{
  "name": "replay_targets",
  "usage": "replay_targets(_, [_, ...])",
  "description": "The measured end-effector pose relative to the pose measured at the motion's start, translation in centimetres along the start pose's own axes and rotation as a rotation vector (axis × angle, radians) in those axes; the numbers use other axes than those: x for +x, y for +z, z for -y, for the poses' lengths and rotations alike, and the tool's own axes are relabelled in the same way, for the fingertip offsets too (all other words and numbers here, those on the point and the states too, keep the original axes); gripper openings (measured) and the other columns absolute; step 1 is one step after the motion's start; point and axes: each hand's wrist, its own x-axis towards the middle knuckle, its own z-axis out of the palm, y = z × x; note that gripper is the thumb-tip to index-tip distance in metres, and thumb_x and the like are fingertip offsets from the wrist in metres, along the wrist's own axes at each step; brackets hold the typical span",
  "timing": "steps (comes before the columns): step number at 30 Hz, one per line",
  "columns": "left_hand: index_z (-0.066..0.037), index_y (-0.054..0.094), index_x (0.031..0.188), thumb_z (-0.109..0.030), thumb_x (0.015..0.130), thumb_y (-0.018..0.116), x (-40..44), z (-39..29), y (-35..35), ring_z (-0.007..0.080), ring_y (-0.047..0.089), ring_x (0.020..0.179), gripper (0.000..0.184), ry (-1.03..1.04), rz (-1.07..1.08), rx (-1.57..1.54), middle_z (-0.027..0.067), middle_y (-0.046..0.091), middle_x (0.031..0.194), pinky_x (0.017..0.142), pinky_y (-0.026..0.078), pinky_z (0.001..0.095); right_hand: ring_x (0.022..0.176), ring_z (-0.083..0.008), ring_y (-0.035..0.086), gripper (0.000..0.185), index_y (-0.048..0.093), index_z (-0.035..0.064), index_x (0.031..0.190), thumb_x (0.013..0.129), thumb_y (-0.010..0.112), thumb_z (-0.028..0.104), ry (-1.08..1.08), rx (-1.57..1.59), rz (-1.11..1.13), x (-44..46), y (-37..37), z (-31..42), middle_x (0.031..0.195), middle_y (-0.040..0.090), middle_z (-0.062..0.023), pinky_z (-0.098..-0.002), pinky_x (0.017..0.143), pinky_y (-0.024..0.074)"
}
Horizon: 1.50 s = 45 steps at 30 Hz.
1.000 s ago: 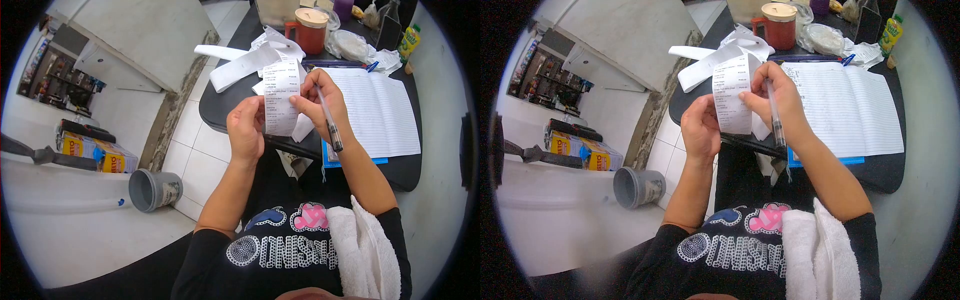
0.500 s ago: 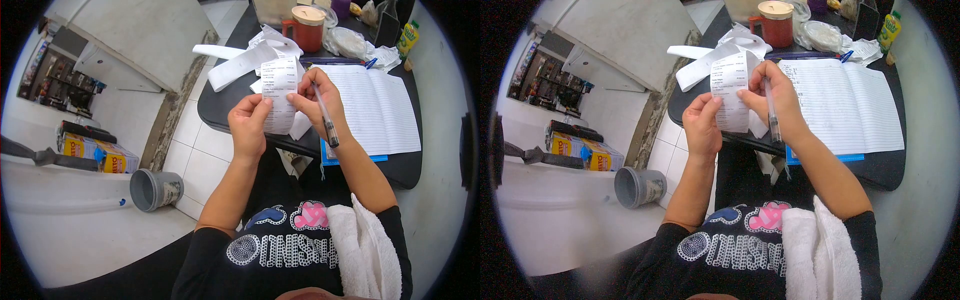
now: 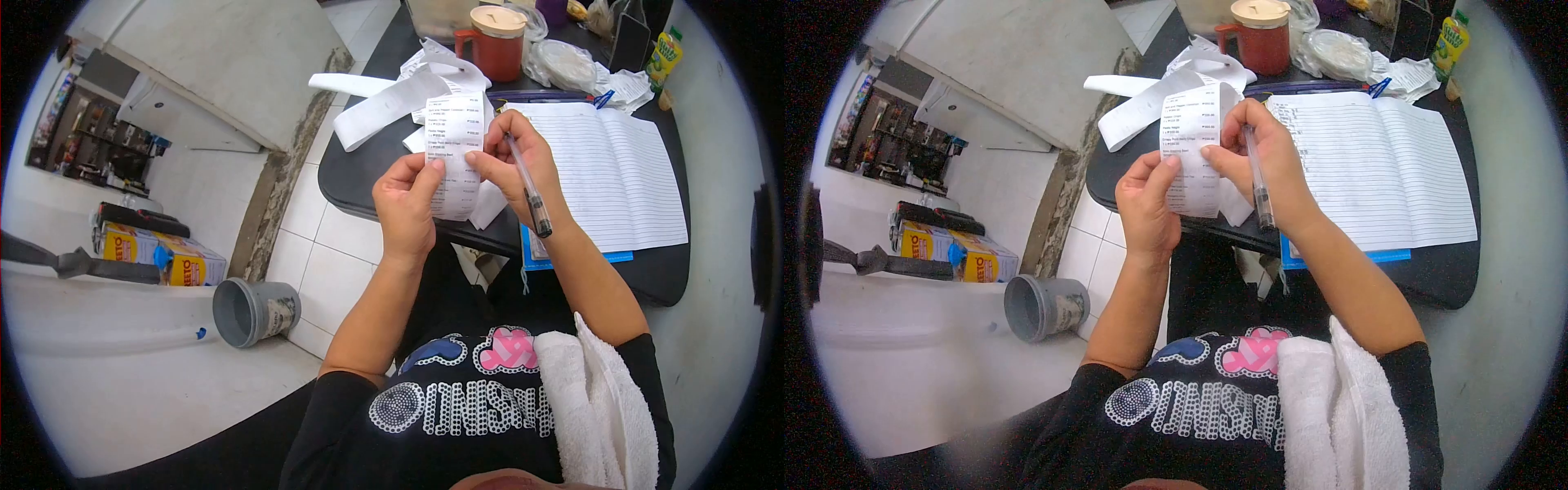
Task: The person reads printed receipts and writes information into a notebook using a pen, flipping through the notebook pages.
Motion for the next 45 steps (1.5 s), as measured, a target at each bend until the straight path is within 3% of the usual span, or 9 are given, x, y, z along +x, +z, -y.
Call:
replay_targets(5, [0.004,0.060,0.086,-0.002,0.079,0.060,0.3,0.4,-0.7,0.0102,0.058,0.069,0.009,0.025,-0.044,0.014,0.0083,0.063,0.081,0.066,0.047,0.0225,0.065,-0.0096,0.056,0.013,0.047,0.0053,0.084,0.086,0.054,0.015,0.040,0.191,-0.065,0.5,-1.8,-0.4,0.073,0.058,-0.0054,-0.0215,0.057,0.0456])
replay_targets(6, [0.004,0.060,0.086,-0.002,0.079,0.060,0.6,0.7,-0.9,0.0101,0.058,0.069,0.009,0.032,-0.046,-0.003,0.0081,0.063,0.080,0.066,0.047,0.0224,0.064,-0.0095,0.056,0.023,0.048,0.0051,0.090,0.092,0.045,0.028,0.056,0.181,-0.097,0.9,-2.8,-0.5,0.075,0.060,-0.0068,-0.0214,0.056,0.0458])
replay_targets(10, [0.002,0.058,0.083,-0.001,0.079,0.059,1.8,0.9,-2.2,0.0118,0.059,0.068,0.005,0.059,-0.129,-0.041,0.0075,0.062,0.079,0.065,0.049,0.0232,0.067,-0.0073,0.048,0.051,0.057,0.0046,0.102,0.092,0.032,0.048,0.037,0.018,-0.217,2.6,-8.8,0.0,0.080,0.054,-0.0030,-0.0220,0.059,0.0436])
replay_targets(15, [0.001,0.057,0.085,-0.001,0.080,0.057,3.0,1.2,-3.5,0.0136,0.060,0.070,0.006,0.033,-0.203,-0.131,0.0080,0.062,0.079,0.067,0.050,0.0255,0.066,-0.0083,0.052,0.028,0.055,0.0074,0.091,0.089,0.049,0.035,0.150,-0.010,-0.212,5.5,-13.5,-2.1,0.072,0.055,-0.0011,-0.0211,0.058,0.0412])
replay_targets(19, [-0.001,0.058,0.081,-0.003,0.079,0.059,3.2,2.5,-4.9,0.0097,0.057,0.067,0.003,0.057,-0.217,-0.032,0.0045,0.061,0.077,0.063,0.047,0.0228,0.062,-0.0074,0.054,0.022,0.054,0.0119,0.077,0.079,0.064,0.031,0.184,-0.100,-0.180,7.1,-13.7,-4.2,0.067,0.057,-0.0005,-0.0205,0.052,0.0403])
replay_targets(21, [0.000,0.059,0.081,-0.004,0.079,0.061,2.8,2.3,-4.2,0.0085,0.055,0.064,0.004,0.066,-0.211,-0.037,0.0040,0.061,0.076,0.062,0.046,0.0209,0.057,-0.0051,0.048,0.023,0.051,0.0140,0.072,0.079,0.064,0.031,0.170,-0.085,-0.175,7.7,-13.6,-5.1,0.065,0.055,0.0011,-0.0189,0.050,0.0371])
replay_targets(27, [0.006,0.059,0.088,-0.001,0.081,0.058,2.0,0.6,-2.4,0.0107,0.059,0.068,0.010,0.061,-0.163,-0.058,0.0092,0.063,0.081,0.064,0.048,0.0223,0.059,-0.0057,0.049,0.021,0.049,0.0123,0.073,0.077,0.068,0.021,0.186,0.091,-0.131,7.3,-13.0,-4.9,0.066,0.055,0.0015,-0.0194,0.053,0.0367])
replay_targets(33, [0.007,0.059,0.089,-0.001,0.081,0.059,2.1,0.9,-2.6,0.0111,0.059,0.069,0.011,0.048,-0.138,-0.069,0.0100,0.063,0.082,0.065,0.048,0.0228,0.059,-0.0058,0.048,0.023,0.049,0.0126,0.072,0.077,0.069,0.023,0.164,0.045,-0.110,7.1,-12.6,-4.6,0.067,0.054,0.0018,-0.0199,0.054,0.0371])
replay_targets(45, [0.007,0.059,0.089,-0.002,0.080,0.059,1.9,0.9,-2.4,0.0103,0.059,0.069,0.012,0.038,-0.122,-0.055,0.0095,0.063,0.081,0.065,0.047,0.0221,0.048,-0.0053,0.042,0.029,0.044,0.0148,0.062,0.079,0.066,0.025,0.160,-0.050,-0.218,8.5,-14.4,-5.6,0.057,0.049,0.0027,-0.0197,0.045,0.0338])
